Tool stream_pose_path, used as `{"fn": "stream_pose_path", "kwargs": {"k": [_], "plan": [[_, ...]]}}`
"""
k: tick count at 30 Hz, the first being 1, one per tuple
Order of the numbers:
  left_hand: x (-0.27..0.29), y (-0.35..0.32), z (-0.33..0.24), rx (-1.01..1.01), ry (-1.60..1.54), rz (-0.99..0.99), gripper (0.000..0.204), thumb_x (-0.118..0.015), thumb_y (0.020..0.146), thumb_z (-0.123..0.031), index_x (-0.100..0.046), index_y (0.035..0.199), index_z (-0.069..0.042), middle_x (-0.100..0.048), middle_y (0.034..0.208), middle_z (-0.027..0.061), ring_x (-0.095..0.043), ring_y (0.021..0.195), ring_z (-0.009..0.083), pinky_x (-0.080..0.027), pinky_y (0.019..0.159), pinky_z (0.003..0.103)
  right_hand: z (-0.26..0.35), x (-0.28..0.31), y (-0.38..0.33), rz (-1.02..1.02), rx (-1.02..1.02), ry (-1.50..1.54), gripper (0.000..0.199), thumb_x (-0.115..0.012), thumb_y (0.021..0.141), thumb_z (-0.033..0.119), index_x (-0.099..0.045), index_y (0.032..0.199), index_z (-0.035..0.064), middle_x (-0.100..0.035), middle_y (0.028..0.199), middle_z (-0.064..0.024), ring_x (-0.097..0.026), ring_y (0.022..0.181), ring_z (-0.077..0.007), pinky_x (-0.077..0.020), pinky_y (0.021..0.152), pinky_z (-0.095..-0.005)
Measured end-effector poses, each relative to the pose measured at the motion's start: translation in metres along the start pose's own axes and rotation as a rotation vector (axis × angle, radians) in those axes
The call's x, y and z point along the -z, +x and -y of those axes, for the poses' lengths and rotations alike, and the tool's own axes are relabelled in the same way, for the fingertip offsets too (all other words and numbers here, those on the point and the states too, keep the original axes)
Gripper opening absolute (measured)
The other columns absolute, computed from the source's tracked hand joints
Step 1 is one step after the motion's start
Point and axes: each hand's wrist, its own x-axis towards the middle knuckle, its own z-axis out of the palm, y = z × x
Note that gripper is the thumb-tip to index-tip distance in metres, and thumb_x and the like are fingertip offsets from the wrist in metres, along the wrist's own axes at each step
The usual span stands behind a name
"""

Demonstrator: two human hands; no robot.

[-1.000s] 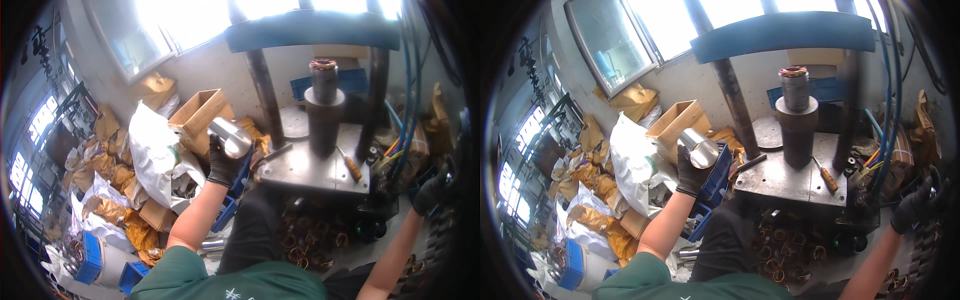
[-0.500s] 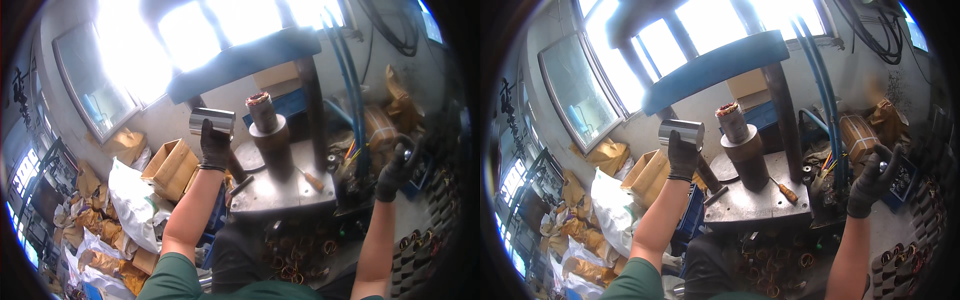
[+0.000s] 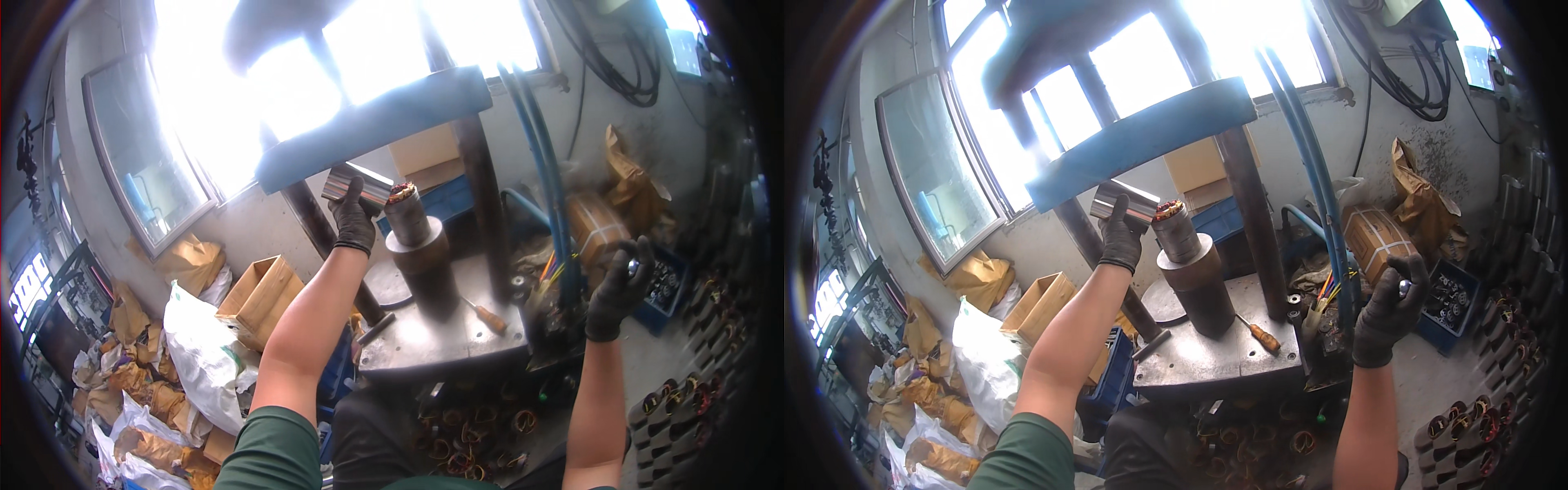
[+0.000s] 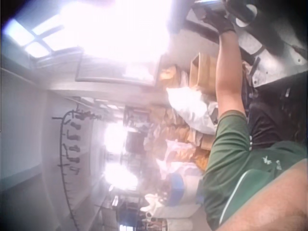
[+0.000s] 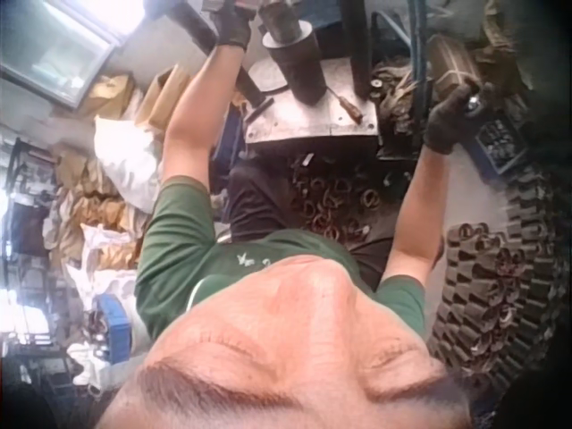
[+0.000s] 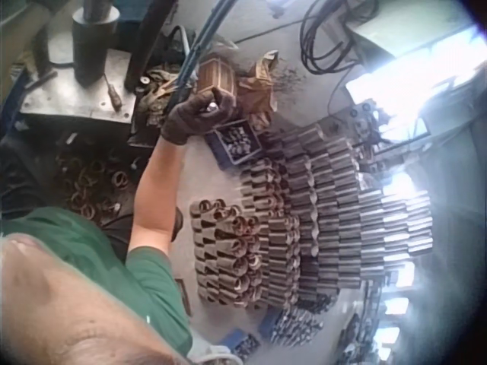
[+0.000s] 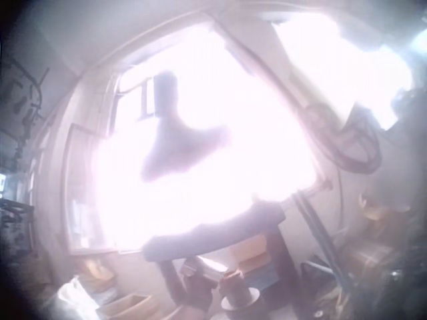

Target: Operating a hydraulic press and using a manual tool to assemble electrical motor components.

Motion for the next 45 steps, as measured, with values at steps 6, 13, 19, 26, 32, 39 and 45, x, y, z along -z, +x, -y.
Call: {"fn": "stream_pose_path", "kwargs": {"k": [6,13,19,26,32,39,45], "plan": [[-0.019,0.006,-0.003,-0.110,0.108,0.041,0.059,-0.088,0.078,-0.012,-0.056,0.128,-0.007,-0.067,0.111,0.0083,-0.067,0.103,0.0235,-0.056,0.088,0.039,0.009,0.003,0.004,0.014,0.052,-0.075,0.028,-0.056,0.104,0.014,-0.058,0.128,0.0008,-0.068,0.110,-0.0105,-0.066,0.102,-0.0223,-0.0506,0.097,-0.0385],[-0.030,0.003,0.003,-0.242,0.092,0.072,0.064,-0.086,0.076,-0.007,-0.053,0.130,-0.004,-0.065,0.115,0.0093,-0.065,0.104,0.0236,-0.054,0.092,0.038,0.011,0.005,0.007,0.003,0.093,-0.108,0.019,-0.056,0.102,0.011,-0.061,0.117,0.0012,-0.066,0.107,-0.0097,-0.065,0.099,-0.0221,-0.0509,0.094,-0.0380],[-0.044,0.014,0.002,-0.284,0.296,0.247,0.069,-0.085,0.074,-0.005,-0.047,0.132,-0.005,-0.064,0.115,0.0112,-0.065,0.103,0.0245,-0.055,0.091,0.038,0.017,0.004,0.005,-0.005,0.069,-0.076,0.016,-0.056,0.102,0.013,-0.061,0.112,0.0014,-0.066,0.102,-0.0095,-0.065,0.095,-0.0213,-0.0513,0.089,-0.0353],[-0.059,0.022,0.007,-0.183,0.450,0.320,0.071,-0.084,0.072,-0.002,-0.046,0.132,-0.007,-0.063,0.115,0.0101,-0.065,0.101,0.0228,-0.059,0.084,0.039,0.022,0.022,0.024,0.191,-0.021,-0.103,0.020,-0.056,0.104,0.016,-0.061,0.093,0.0006,-0.065,0.094,-0.0094,-0.064,0.089,-0.0198,-0.0516,0.084,-0.0352],[-0.053,0.022,0.022,-0.211,0.447,0.323,0.075,-0.087,0.071,-0.009,-0.044,0.133,-0.007,-0.062,0.115,0.0122,-0.064,0.101,0.0246,-0.059,0.085,0.040,0.039,0.033,0.048,0.346,-0.017,-0.187,0.016,-0.059,0.102,0.012,-0.063,0.095,-0.0009,-0.068,0.107,-0.0088,-0.062,0.083,-0.0170,-0.0526,0.082,-0.0337],[-0.045,0.017,0.030,-0.244,0.420,0.273,0.072,-0.086,0.076,-0.010,-0.041,0.133,-0.006,-0.061,0.120,0.0137,-0.065,0.107,0.0248,-0.059,0.090,0.041,0.072,0.062,0.062,0.691,-0.088,-0.292,0.032,-0.062,0.095,0.002,-0.066,0.127,0.0004,-0.069,0.114,-0.0111,-0.063,0.082,-0.0153,-0.0551,0.080,-0.0325],[-0.031,0.020,0.058,-0.460,0.749,0.238,0.093,-0.089,0.073,-0.018,-0.031,0.145,-0.009,-0.061,0.119,0.0133,-0.064,0.111,0.0301,-0.055,0.099,0.042,0.104,0.108,0.061,1.138,0.219,-0.691,0.039,-0.063,0.086,0.009,-0.068,0.124,0.0029,-0.072,0.109,-0.0187,-0.069,0.090,-0.0365,-0.0566,0.085,-0.0433]]}}
